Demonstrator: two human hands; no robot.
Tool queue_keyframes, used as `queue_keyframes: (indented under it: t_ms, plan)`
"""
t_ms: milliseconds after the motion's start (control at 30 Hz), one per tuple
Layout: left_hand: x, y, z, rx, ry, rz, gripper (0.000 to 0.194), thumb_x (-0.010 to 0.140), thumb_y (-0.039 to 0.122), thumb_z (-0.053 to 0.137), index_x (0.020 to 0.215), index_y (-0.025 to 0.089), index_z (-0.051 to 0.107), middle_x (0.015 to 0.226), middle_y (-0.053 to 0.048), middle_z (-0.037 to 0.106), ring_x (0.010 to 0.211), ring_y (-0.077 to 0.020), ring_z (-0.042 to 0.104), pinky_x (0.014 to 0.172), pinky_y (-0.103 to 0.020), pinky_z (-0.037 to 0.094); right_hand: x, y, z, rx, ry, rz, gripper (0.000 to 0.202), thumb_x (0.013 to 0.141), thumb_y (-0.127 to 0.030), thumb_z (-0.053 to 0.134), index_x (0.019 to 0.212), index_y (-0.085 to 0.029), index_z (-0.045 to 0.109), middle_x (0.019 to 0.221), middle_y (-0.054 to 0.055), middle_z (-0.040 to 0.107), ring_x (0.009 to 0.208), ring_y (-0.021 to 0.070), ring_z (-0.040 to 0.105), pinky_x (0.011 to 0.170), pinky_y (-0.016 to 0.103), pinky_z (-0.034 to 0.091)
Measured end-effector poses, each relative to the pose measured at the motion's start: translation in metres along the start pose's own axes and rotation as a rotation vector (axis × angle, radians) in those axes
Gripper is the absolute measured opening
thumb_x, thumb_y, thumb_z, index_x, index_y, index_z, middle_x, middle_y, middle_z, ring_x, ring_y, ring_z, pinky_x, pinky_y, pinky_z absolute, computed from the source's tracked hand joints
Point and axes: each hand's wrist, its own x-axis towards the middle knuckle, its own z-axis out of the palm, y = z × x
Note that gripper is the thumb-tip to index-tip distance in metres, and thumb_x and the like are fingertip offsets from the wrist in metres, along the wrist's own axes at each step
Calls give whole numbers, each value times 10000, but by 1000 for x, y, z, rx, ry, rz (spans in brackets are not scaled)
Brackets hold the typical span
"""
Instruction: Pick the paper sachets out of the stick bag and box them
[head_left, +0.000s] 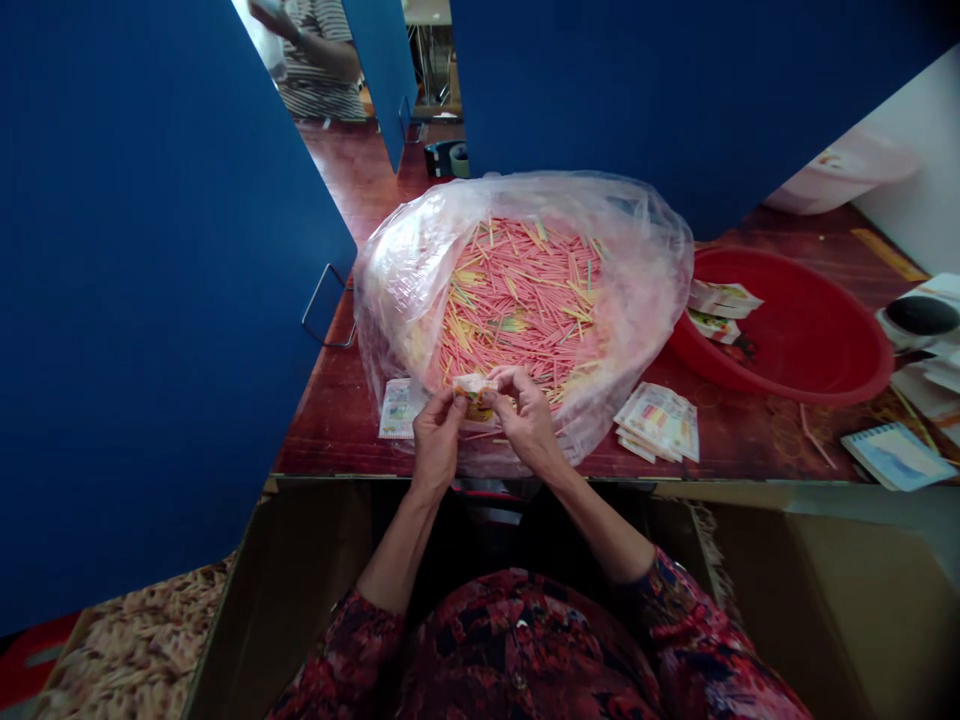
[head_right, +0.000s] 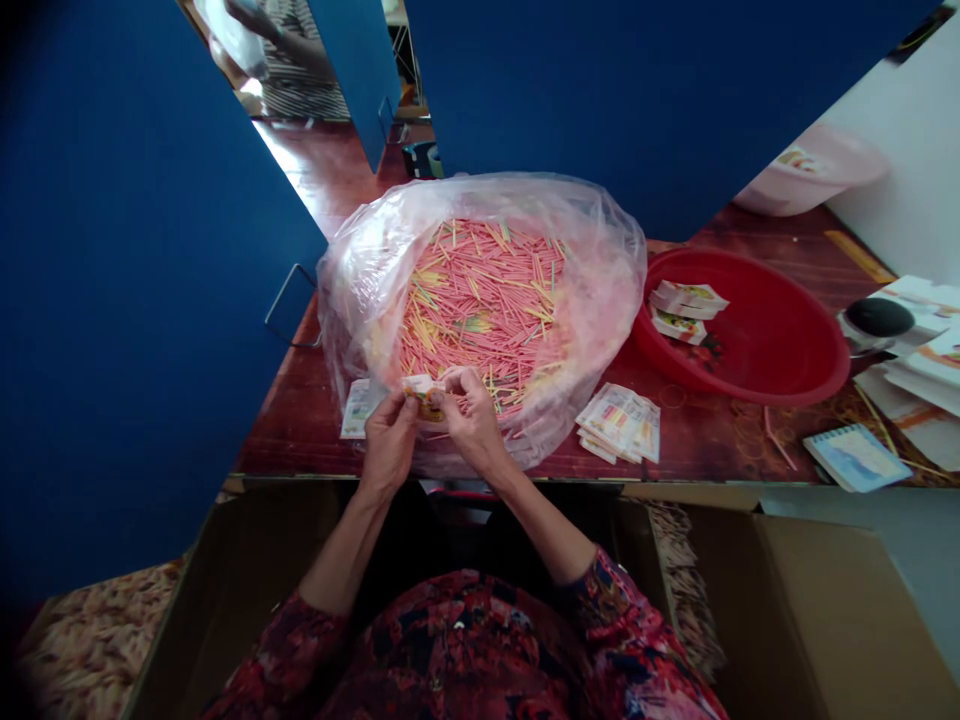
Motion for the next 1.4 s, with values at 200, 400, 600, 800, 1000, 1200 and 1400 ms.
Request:
queue_keyframes:
  t_ms: [200, 400, 600, 800, 1000, 1200, 1400]
  plan:
    - [-1, 12, 6, -80, 26, -99, 277, 668, 358, 850, 860, 185, 751, 895, -16, 762, 867, -168, 695, 878, -318, 534, 2, 2, -3, 108, -32, 62, 139, 855, -300, 647, 772, -225, 563, 846, 3, 568, 807, 155, 548, 762, 287, 466]
    - [-6, 12, 15, -81, -5, -128, 268, 704, 377, 809, 881, 191, 731, 904, -16, 757, 877, -168, 694, 875, -314, 531, 0, 3, -1, 164, -6, 206, 203, 840, -398, 693, 874, -229, 585, 784, -22, 573, 690, 130, 525, 663, 263, 453]
    - [-18, 19, 11, 185, -216, -112, 264, 799, 396, 754, 965, 190, 761, 935, -44, 762, 853, -185, 691, 821, -300, 547, -10, -5, -17, -77, 52, 144, 260, 884, -418, 628, 726, -215, 599, 664, -15, 523, 617, 134, 466, 590, 270, 405]
    - [-4, 33, -48, 635, 160, 243, 275, 858, 433, 672, 990, 201, 738, 920, -37, 714, 774, -163, 615, 761, -284, 508, -18, -16, -114, -538, 378, 7, 187, 912, -341, 507, 818, -220, 615, 769, 27, 628, 695, 180, 553, 658, 309, 441]
    - [24, 30, -105, 1189, 352, 292, 396, 781, 460, 681, 1049, 170, 677, 962, -90, 646, 876, -254, 592, 905, -438, 489, -13, 29, -198, -1104, 605, 146, 188, 872, -325, 464, 803, -195, 580, 839, 102, 643, 796, 246, 568, 791, 413, 426]
    - [33, 29, -102, 1216, 357, 102, 372, 714, 416, 731, 989, 182, 645, 880, -53, 655, 853, -253, 625, 833, -399, 502, -20, 46, -196, -1371, 686, 183, 309, 907, -364, 519, 1082, -147, 652, 1095, 189, 606, 1024, 340, 546, 874, 500, 379]
    - [41, 27, -118, 1034, 420, 106, 409, 672, 426, 746, 978, 172, 648, 822, -27, 666, 727, -200, 619, 696, -318, 489, -9, 19, -139, -1337, 266, -142, 273, 927, -306, 531, 1108, -161, 676, 1101, 154, 573, 1018, 300, 511, 893, 437, 372]
